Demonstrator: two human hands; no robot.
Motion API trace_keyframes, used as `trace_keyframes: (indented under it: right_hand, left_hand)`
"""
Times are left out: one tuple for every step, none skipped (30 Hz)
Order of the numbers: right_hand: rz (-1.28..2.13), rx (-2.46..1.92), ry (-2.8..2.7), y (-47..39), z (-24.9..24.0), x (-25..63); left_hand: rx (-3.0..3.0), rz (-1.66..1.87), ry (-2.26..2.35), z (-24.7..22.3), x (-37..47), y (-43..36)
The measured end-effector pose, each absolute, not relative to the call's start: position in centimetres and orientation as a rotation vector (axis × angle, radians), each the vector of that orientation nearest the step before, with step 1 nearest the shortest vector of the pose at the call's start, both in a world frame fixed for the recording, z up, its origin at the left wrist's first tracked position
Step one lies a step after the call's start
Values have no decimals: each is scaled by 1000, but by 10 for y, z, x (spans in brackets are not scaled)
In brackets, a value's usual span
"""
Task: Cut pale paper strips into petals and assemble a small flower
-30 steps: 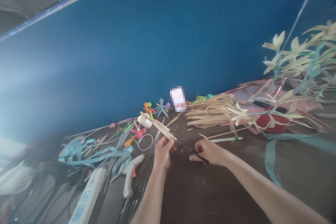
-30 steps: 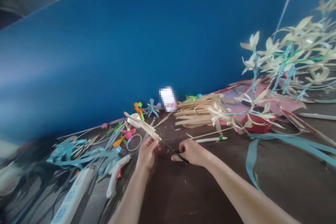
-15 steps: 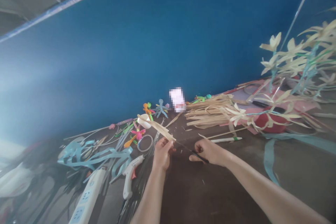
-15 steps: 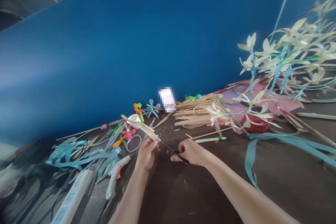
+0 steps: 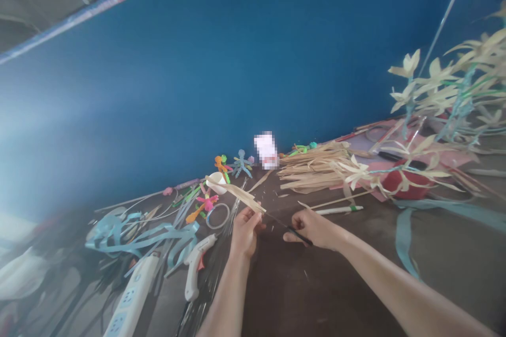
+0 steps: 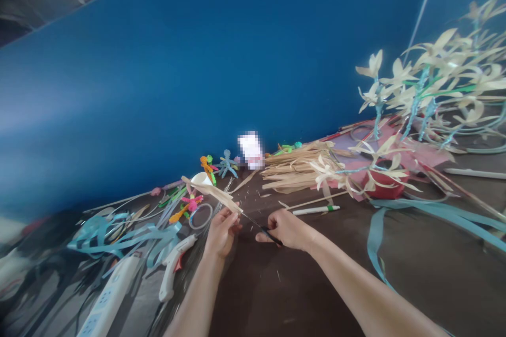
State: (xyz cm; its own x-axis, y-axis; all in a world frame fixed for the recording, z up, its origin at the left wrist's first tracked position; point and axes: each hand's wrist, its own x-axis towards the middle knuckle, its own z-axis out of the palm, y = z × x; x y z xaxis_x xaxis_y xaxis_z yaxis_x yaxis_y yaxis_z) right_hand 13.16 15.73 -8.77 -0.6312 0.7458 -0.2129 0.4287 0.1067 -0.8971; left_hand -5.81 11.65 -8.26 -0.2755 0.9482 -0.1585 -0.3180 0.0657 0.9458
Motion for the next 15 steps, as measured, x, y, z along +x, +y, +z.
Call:
trace_keyframes:
  right_hand:
    - [1543,-1150,-2086,157,-88,132]
    - [1551,-1142,-2076,157,-88,132]
    - [1556,-1138,-2068,156,-88,132]
    - [1556,-1139,-2063,156,-88,131]
    - [1554,-1145,-2059,156,-88,131]
    - [1553,-1154,-2056,156,-88,131]
    - [1553,-1165,-2055,156,-88,131]
    - [1555,-1172,-2055,156,-88,130]
    - [1555,-1175,-2057,156,-88,130]
    - [1552,-1176,-2059,156,-88,130]
    - [1546,-1173,-2062,156,-88,130]
    - [1536,-1170,-2068,156,-88,130]
    - [1529,-1165,-2075,156,-89,130]
    - [1527,-1159,-2079,156,-89,130]
    - [1532,-1150,-2081,156,-89,130]
  left_hand:
    - [733,1465,1239,-82,-58,116]
    - [730,1464,1246,-82,-58,116]
    - [727,1464,1252,-82,-57,116]
    - [723,1466,1256,-82,-57,116]
    - [719,1466,1256,-82,-57,116]
    - [717,1464,1253,-81,-57,116]
    - [717,1461,1249,-81,-57,116]
    - [721,1458,1244,-81,-57,116]
    - [728,1457,1239,-81,-57,116]
    - [737,1459,1235,-82,-57,116]
    - [746,1462,1231,-82,-57,116]
    - [753,1467,1228,-82,-58,116]
    - [760,1472,1225,-83,-58,116]
    - [763,1473,1223,-83,-59,116]
    - [766,1469,1221,-84,-59,116]
